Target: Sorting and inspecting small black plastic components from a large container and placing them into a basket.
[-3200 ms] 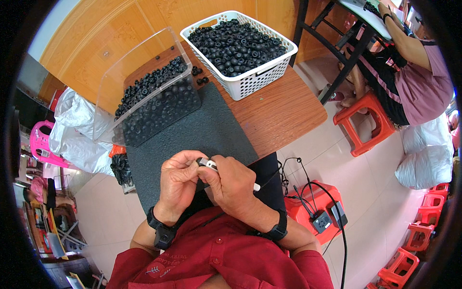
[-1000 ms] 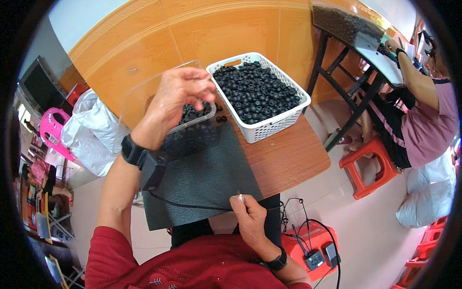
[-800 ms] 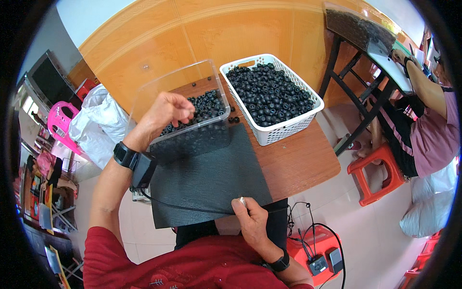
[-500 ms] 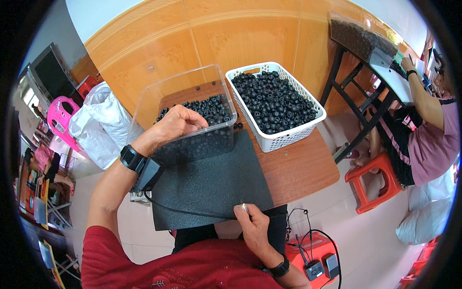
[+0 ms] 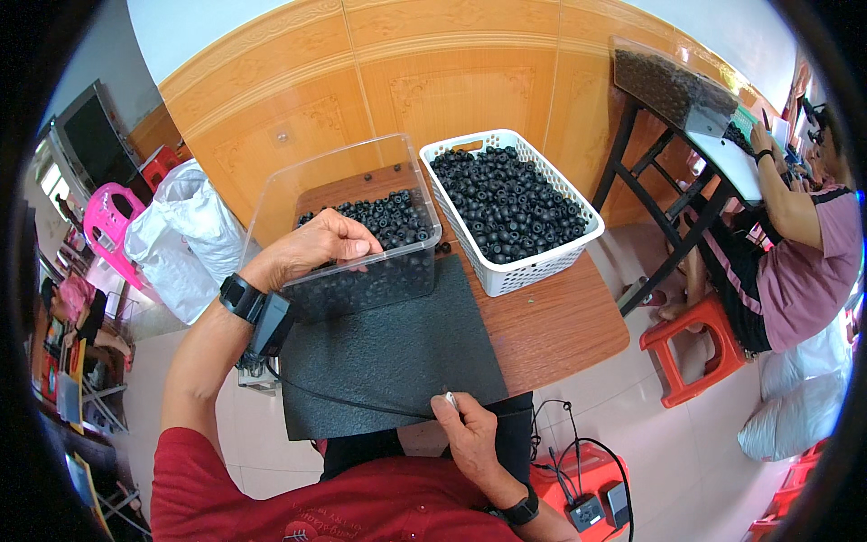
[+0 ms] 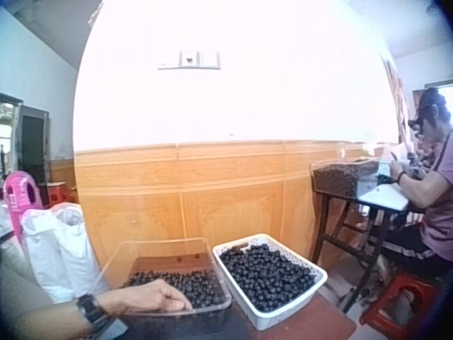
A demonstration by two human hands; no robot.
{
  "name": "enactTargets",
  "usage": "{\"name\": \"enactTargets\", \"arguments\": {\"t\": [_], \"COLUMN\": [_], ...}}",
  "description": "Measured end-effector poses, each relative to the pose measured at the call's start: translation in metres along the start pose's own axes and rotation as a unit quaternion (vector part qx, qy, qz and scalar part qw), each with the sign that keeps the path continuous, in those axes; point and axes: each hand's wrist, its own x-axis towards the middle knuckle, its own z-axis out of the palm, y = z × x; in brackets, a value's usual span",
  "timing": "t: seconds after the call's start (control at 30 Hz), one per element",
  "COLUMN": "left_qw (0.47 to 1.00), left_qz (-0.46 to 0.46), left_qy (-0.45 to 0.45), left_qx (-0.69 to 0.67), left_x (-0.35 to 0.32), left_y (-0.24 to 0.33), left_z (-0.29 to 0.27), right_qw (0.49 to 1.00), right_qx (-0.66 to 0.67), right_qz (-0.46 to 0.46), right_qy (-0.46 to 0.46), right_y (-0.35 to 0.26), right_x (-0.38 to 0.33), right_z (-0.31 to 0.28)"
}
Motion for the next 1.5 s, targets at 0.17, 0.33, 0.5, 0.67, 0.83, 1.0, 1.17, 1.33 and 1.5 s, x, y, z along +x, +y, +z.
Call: {"name": "enactTargets", "arguments": {"t": [0.17,0.33,0.5,0.67,0.83,1.0,1.17,1.33,1.5], "left_qw": [1.000,0.988,0.961,0.939,0.910,0.877,0.874,0.867,0.871], "left_qz": [0.009,0.080,0.119,0.092,0.051,0.010,0.007,0.021,0.010], "left_qy": [0.012,0.125,0.178,0.090,0.058,0.030,0.032,0.033,0.037], "left_qx": [0.012,0.034,-0.174,-0.318,-0.407,-0.479,-0.485,-0.496,-0.490], "left_x": [-0.012,-0.024,-0.060,-0.076,-0.081,-0.085,-0.085,-0.088,-0.092], "left_y": [0.011,0.005,0.032,-0.005,-0.027,-0.039,-0.043,-0.046,-0.045], "left_z": [0.000,0.003,0.045,0.083,0.120,0.144,0.161,0.168,0.173], "right_qw": [1.000,1.000,1.000,0.998,0.993,0.991,0.974,0.962,0.944], "right_qx": [0.000,-0.013,-0.015,-0.028,-0.060,-0.079,-0.116,-0.142,-0.171], "right_qz": [0.003,0.006,-0.010,-0.047,-0.094,-0.109,-0.187,-0.226,-0.274], "right_qy": [0.003,-0.004,0.016,0.030,0.030,0.026,0.044,0.059,0.066], "right_y": [0.001,-0.004,-0.004,-0.014,-0.027,-0.033,-0.034,-0.037,-0.036], "right_x": [0.001,0.000,0.000,0.002,0.005,0.004,0.008,0.012,0.017], "right_z": [0.002,0.004,0.001,0.004,0.005,0.006,0.010,0.013,0.016]}}
